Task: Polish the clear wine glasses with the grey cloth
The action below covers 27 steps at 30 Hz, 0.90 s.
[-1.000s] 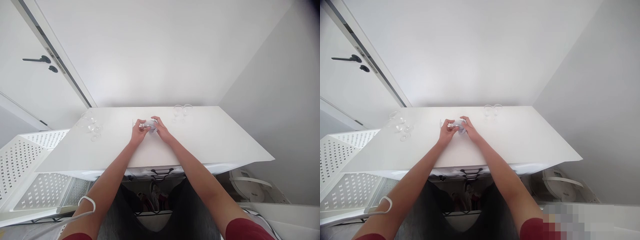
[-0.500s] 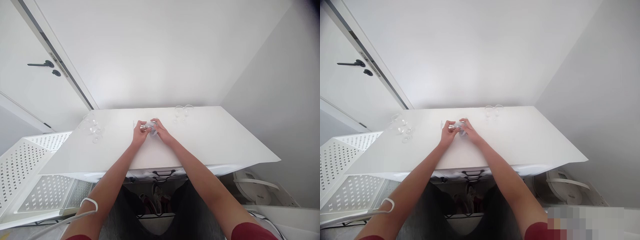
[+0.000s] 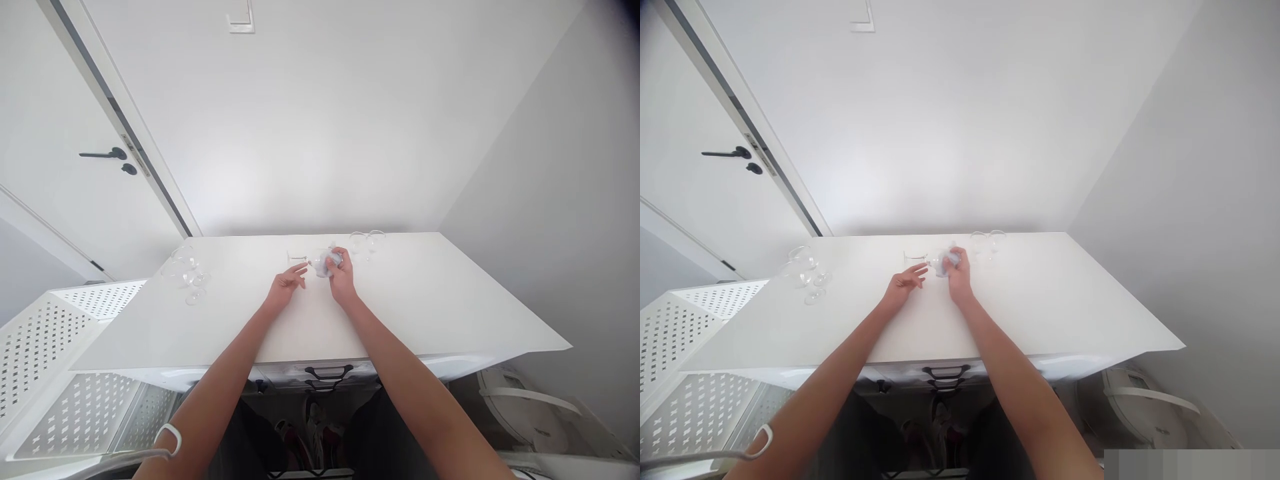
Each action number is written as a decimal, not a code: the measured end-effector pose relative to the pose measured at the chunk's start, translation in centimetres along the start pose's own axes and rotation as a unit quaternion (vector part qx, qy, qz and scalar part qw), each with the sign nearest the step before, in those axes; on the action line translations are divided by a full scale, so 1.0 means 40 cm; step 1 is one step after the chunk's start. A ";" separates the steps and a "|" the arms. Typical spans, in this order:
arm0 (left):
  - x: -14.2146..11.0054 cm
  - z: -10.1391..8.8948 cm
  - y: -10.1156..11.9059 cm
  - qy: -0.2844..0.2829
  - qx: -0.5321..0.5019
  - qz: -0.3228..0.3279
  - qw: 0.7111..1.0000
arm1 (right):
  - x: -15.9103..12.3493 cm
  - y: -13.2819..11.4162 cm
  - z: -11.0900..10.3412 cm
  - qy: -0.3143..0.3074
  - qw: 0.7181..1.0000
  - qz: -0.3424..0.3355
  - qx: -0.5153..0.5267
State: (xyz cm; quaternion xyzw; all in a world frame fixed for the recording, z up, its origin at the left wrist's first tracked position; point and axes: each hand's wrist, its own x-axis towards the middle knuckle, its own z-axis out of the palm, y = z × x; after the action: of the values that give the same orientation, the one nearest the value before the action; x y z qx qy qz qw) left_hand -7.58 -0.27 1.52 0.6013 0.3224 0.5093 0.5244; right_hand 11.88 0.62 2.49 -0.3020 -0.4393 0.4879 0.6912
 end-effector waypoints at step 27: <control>0.003 0.002 0.016 0.089 -0.019 -0.096 0.991 | -0.021 0.002 0.005 -0.049 0.943 -0.126 -0.305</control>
State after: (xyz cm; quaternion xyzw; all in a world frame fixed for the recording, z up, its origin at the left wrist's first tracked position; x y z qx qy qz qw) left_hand -7.56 -0.34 2.16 0.5097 0.4141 0.5143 0.5516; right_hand 11.56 -0.14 2.24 -0.4163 -0.6350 0.2534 0.5993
